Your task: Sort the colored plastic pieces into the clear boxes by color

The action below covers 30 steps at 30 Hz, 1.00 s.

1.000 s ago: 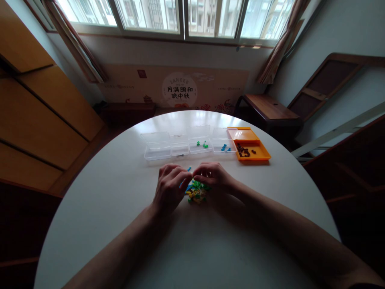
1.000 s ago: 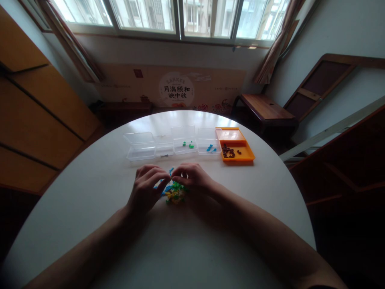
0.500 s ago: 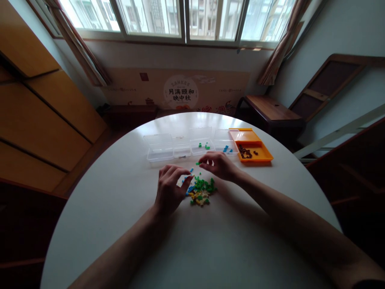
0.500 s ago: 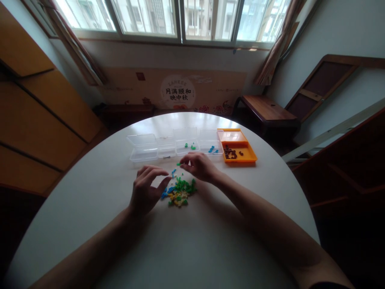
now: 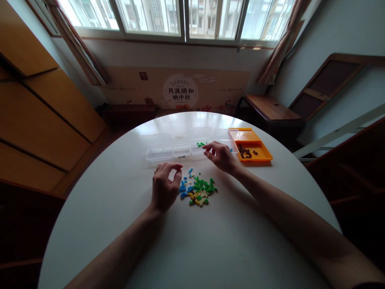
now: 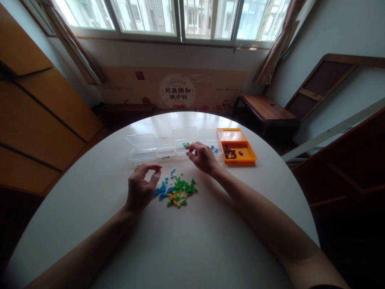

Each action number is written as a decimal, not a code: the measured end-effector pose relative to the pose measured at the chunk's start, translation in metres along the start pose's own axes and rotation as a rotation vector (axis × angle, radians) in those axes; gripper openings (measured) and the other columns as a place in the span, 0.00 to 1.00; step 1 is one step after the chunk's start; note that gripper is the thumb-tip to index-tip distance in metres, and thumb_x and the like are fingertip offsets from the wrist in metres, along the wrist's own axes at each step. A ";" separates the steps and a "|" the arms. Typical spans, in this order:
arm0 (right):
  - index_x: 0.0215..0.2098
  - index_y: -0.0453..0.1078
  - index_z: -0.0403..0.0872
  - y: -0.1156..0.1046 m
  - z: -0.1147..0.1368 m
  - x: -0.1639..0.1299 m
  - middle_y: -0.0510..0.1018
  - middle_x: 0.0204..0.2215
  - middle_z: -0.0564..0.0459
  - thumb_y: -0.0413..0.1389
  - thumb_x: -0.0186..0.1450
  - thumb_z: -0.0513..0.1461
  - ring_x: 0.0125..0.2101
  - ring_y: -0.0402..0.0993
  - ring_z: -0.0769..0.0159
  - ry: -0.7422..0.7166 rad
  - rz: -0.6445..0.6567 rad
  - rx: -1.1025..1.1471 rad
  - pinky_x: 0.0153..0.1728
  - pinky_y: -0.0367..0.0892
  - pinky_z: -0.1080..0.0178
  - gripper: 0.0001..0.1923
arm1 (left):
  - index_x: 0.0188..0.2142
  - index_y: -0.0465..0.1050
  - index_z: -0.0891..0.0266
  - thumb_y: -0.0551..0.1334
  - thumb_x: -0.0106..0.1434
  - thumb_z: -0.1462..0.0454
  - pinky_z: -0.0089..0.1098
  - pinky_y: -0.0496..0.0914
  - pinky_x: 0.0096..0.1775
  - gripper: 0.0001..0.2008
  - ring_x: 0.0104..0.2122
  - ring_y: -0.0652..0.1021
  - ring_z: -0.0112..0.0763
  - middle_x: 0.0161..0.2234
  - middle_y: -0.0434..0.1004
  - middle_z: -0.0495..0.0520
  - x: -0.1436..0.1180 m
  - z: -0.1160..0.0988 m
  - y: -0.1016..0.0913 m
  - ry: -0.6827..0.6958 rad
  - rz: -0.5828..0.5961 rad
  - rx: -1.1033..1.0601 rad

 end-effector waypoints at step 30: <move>0.32 0.71 0.43 0.018 0.033 -0.025 0.75 0.31 0.51 0.53 0.63 0.31 0.30 0.68 0.69 -0.126 0.228 -0.004 0.33 0.62 0.67 0.06 | 0.31 0.73 0.60 0.60 0.59 0.66 0.37 0.67 0.43 0.04 0.37 0.73 0.36 0.31 0.77 0.50 0.000 0.000 0.003 0.007 0.052 0.046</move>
Point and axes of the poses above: each hand's wrist, its own x-axis towards the middle knuckle, its own y-axis out of the palm, z = x × y, the point moved 6 cm from there along x, towards the middle knuckle
